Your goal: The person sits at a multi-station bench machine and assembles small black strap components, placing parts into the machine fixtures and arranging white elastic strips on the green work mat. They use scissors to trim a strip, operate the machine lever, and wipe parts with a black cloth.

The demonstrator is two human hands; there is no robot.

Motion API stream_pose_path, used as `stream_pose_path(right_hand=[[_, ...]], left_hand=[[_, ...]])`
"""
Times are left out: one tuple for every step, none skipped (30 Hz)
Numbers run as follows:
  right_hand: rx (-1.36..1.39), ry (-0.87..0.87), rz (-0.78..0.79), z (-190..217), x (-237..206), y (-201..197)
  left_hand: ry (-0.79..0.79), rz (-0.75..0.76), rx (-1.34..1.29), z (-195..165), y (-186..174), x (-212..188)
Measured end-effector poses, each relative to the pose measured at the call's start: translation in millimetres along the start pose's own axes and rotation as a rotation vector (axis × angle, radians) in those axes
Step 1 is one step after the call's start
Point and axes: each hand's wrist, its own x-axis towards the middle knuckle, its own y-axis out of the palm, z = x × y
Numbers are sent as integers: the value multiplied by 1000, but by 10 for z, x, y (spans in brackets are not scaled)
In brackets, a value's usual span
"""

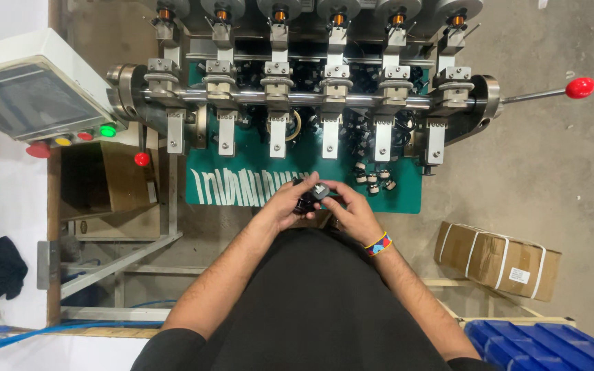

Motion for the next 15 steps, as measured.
stream_pose_path(right_hand=[[-73,-43,-58,-4,-12,19],[-145,-84,-115,-9,-27,28],[-190,-164,-129,-13,-42,31],[-235,-245,-141,-23,-57,31],[-280,-325,-155,-36,-67,25],[-280,-338,-167,-56,-69,26],[-280,-349,-179,-83,-63,25],[-281,-362,-189,-115,-44,34],[-128,-244,-228,-158,-14,41],[25,-124,-262,-203,33,53],[177,-1,-292,-257,86,66],[229,27,-314,-311,151,69],[281,57,-337,-367,220,68],[333,87,-360,-423,286,57],[344,83,-364,-477,343,51]], left_hand=[[-10,6,-3,7,11,9],[-16,-20,-4,17,25,19],[-20,-46,-4,29,40,29],[-23,-73,-4,43,57,41],[-8,-94,12,57,73,57],[7,-115,27,71,88,74],[22,-137,41,86,99,93],[43,-184,49,97,101,112],[67,-233,57,108,100,134],[91,-284,63,116,85,148],[132,-288,101,123,61,157],[173,-291,140,128,28,160],[212,-293,180,135,-11,154],[216,-286,198,140,-54,142],[217,-279,216,149,-101,116]])
